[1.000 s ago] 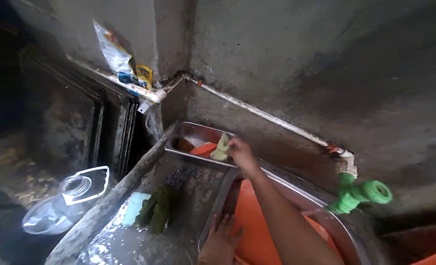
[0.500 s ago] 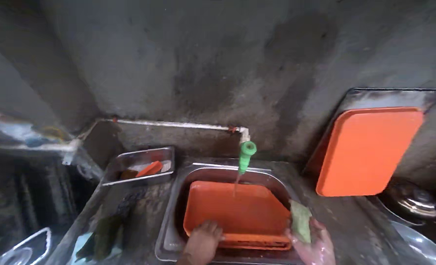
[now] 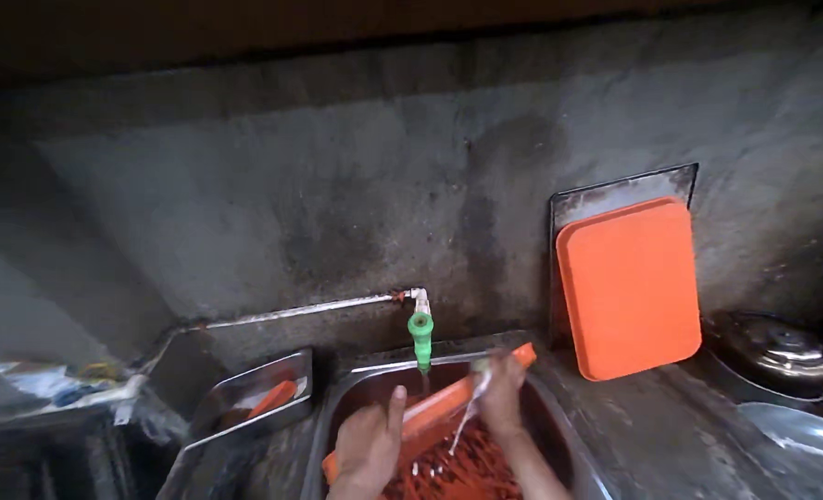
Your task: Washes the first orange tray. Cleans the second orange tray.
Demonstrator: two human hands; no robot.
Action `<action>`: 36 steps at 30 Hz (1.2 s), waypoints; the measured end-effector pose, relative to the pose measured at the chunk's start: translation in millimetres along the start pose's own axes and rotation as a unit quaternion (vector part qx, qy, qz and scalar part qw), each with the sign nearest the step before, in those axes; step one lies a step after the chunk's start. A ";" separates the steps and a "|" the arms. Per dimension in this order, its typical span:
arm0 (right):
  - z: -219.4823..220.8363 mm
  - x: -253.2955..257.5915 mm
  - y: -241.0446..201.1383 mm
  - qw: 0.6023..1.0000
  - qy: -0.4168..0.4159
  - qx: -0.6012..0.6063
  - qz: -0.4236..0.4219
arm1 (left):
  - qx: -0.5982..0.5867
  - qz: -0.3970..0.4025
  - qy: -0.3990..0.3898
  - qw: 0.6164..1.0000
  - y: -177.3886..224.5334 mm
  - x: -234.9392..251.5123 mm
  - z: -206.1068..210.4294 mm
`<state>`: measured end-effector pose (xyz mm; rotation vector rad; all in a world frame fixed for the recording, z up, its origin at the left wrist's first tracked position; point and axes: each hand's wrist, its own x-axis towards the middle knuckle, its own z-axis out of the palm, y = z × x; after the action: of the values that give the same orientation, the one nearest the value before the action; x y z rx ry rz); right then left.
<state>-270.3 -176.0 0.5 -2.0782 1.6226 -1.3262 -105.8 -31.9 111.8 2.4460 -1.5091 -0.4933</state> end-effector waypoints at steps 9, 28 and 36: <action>26.6 -54.1 -61.4 0.976 0.061 0.088 -0.191 | -0.051 0.017 0.048 0.997 -1.6 -11.2 4.2; -83.3 54.0 -148.2 0.955 -0.020 0.275 -0.107 | -0.307 0.199 0.135 0.921 38.6 24.8 -21.7; -56.1 99.7 24.7 0.942 -0.049 0.271 0.189 | -0.450 0.271 0.139 0.839 25.2 -7.6 -28.5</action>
<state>-328.1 -250.5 69.9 -1.4056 1.3262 -1.3144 -118.3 -36.0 148.3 1.2425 -1.3187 -0.5274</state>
